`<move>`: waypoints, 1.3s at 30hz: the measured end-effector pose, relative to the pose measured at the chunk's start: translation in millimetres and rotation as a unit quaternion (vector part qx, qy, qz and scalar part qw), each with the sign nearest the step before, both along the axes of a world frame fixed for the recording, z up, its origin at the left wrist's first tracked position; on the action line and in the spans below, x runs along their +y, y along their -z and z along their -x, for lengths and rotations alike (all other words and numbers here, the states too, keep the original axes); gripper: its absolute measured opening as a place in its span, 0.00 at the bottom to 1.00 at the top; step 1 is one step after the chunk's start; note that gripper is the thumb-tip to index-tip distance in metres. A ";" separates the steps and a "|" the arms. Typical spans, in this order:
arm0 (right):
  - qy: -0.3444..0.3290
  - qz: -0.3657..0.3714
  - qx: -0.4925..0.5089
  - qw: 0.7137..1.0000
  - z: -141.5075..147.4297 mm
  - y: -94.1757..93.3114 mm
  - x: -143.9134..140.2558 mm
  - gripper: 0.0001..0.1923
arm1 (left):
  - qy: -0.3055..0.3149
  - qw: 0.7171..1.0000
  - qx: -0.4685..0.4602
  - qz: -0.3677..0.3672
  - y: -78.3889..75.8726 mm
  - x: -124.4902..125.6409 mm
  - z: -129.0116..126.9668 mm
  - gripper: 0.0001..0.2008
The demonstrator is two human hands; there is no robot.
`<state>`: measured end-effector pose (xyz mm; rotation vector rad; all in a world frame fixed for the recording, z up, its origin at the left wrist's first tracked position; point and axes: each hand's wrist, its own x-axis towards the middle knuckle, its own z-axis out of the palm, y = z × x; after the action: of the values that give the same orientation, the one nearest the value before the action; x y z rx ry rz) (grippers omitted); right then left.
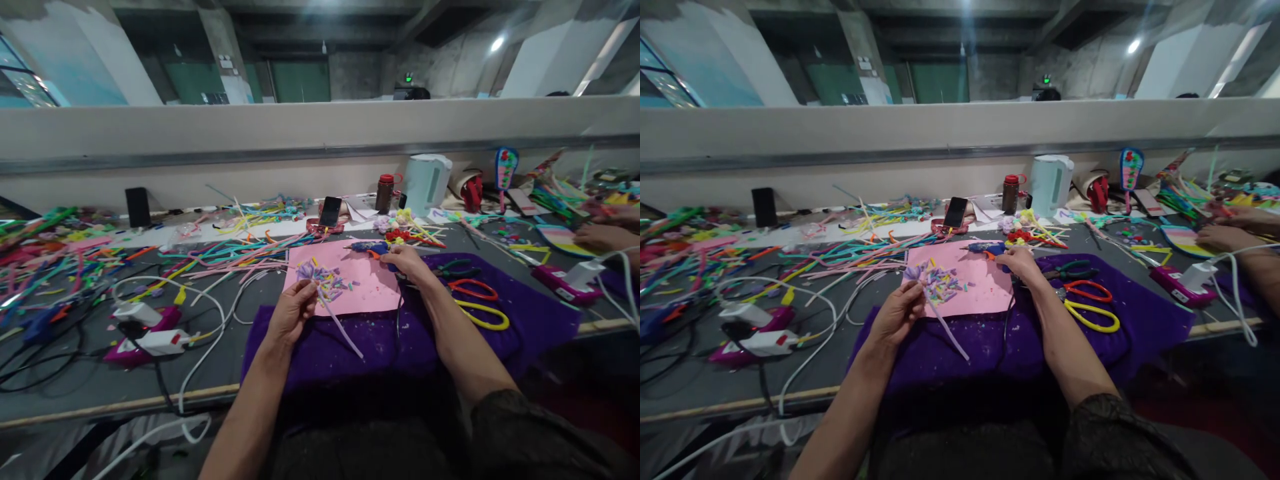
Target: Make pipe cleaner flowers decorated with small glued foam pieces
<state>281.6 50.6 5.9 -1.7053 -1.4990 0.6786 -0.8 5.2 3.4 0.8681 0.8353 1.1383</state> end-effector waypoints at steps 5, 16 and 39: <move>-0.005 0.002 0.055 0.998 3.8 4.0 0.7 0.13 | -0.002 0.995 0.083 -0.055 2.2 -3.3 -5.2 0.12; 0.000 0.001 0.068 0.998 1.9 12.6 7.7 0.12 | 0.103 0.851 0.432 -0.278 0.6 -5.4 -80.4 0.06; -0.134 -0.049 0.482 0.865 38.0 -24.1 -29.3 0.12 | 0.016 0.998 -0.049 -0.022 -10.4 6.0 -45.1 0.14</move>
<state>243.6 21.3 30.0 -0.8140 -0.9895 1.3242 44.3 11.2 13.8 0.8526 0.7159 1.1653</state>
